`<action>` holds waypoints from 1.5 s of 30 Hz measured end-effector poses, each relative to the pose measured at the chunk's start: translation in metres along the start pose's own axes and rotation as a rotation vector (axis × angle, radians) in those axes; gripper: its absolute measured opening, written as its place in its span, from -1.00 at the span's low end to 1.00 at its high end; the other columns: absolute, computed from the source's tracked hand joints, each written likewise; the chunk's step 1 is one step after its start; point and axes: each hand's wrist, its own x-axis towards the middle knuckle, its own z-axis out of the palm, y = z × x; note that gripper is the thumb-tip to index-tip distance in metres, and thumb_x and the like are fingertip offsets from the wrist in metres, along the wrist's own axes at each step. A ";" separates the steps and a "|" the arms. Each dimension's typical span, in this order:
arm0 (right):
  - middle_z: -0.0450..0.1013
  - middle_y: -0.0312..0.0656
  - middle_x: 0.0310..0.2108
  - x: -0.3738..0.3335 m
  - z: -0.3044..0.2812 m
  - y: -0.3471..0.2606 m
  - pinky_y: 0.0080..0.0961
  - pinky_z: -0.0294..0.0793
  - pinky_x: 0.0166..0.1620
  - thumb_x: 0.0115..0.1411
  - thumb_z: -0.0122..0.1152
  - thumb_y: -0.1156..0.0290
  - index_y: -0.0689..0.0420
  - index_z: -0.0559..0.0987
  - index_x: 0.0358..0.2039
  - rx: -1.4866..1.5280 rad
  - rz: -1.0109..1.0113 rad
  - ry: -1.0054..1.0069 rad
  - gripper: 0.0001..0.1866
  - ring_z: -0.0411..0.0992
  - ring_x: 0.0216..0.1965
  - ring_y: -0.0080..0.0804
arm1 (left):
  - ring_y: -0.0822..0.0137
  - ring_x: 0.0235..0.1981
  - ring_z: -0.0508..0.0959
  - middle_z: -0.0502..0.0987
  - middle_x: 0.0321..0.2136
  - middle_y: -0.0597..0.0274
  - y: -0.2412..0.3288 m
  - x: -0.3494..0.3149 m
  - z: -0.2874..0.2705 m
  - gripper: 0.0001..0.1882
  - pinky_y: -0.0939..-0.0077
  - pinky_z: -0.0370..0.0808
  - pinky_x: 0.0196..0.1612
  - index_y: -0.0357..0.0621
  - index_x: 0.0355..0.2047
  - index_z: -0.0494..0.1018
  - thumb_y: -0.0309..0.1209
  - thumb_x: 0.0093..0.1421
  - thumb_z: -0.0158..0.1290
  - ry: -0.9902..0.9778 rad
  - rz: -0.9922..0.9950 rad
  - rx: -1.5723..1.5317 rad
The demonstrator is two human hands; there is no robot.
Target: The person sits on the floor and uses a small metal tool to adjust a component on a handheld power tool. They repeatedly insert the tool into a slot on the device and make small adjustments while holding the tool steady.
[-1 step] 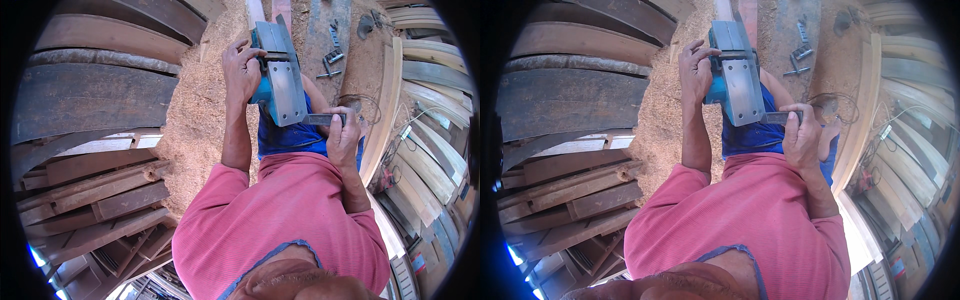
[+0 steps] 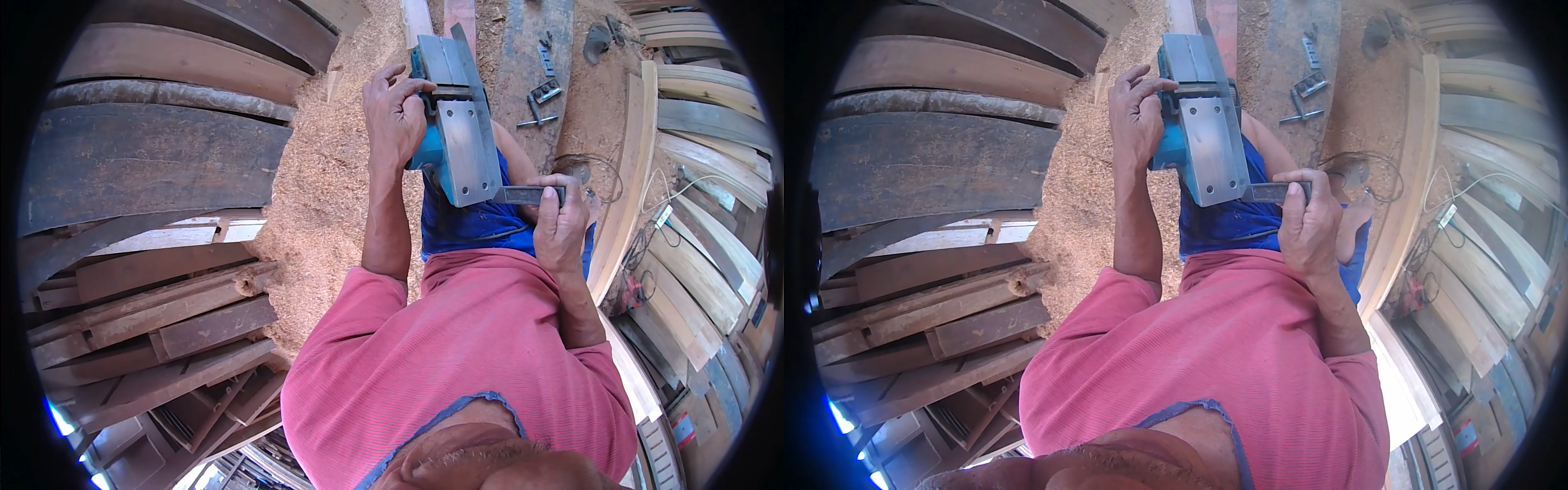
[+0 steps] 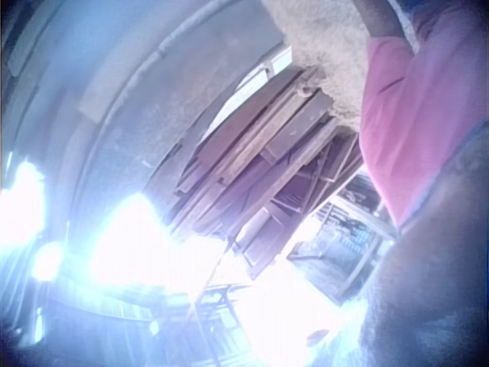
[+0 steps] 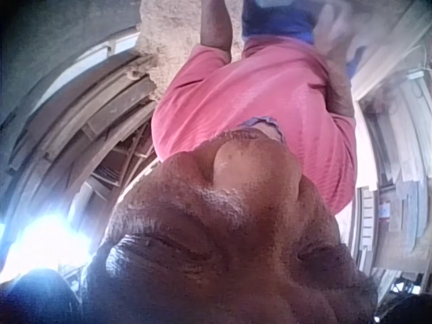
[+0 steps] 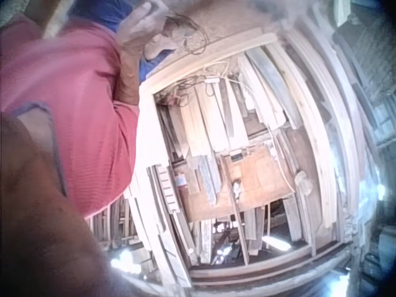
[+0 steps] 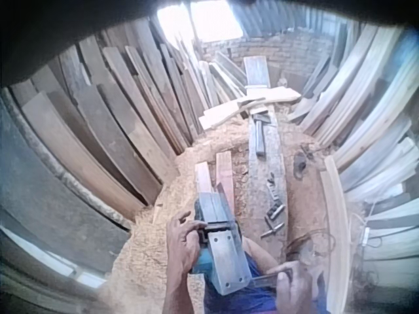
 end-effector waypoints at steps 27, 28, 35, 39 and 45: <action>0.65 -0.03 -0.28 0.003 0.005 0.015 -0.24 0.56 -0.20 0.56 -0.01 0.44 0.23 0.58 -0.04 0.119 0.038 -0.014 -0.79 0.61 -0.35 -0.16 | -0.11 0.28 0.51 0.59 0.18 -0.23 0.006 0.010 0.001 -0.58 0.00 0.43 0.38 -0.07 -0.17 0.81 -0.45 0.17 -0.05 -0.002 0.025 0.139; 0.65 -0.03 -0.27 0.003 0.005 0.015 -0.24 0.56 -0.19 0.56 -0.01 0.45 0.24 0.59 -0.04 0.124 0.022 0.005 -0.79 0.61 -0.34 -0.16 | -0.10 0.29 0.51 0.59 0.18 -0.23 0.005 0.010 0.001 -0.58 0.00 0.43 0.38 -0.08 -0.17 0.81 -0.45 0.17 -0.05 -0.005 0.028 0.132; 0.63 -0.05 -0.26 0.049 0.010 0.079 -0.30 0.62 -0.19 0.57 0.03 0.39 0.24 0.61 -0.02 -0.009 0.090 0.102 -0.77 0.62 -0.34 -0.25 | -0.18 0.21 0.51 0.58 0.15 -0.23 -0.008 0.011 0.006 -0.68 -0.02 0.42 0.34 -0.16 -0.10 0.67 -0.47 0.14 0.11 -0.047 0.054 -0.043; 0.65 -0.07 -0.27 0.099 0.039 0.161 -0.35 0.67 -0.20 0.57 0.08 0.37 0.25 0.63 0.00 0.002 0.208 0.033 -0.76 0.68 -0.32 -0.35 | -0.21 0.21 0.51 0.56 0.14 -0.33 -0.004 0.011 0.005 -0.47 -0.02 0.44 0.33 -0.31 0.14 0.44 -0.38 0.17 0.21 -0.120 -0.093 -0.064; 0.69 0.01 -0.24 0.096 0.046 0.227 -0.18 0.67 -0.13 0.50 0.17 0.34 0.30 0.64 0.00 -0.049 0.459 -0.131 -0.72 0.71 -0.21 -0.17 | -0.28 0.12 0.63 0.59 0.08 -0.43 0.003 0.013 0.000 -0.32 -0.07 0.52 0.25 -0.40 0.28 0.28 -0.28 0.28 0.25 -0.243 -0.243 -0.128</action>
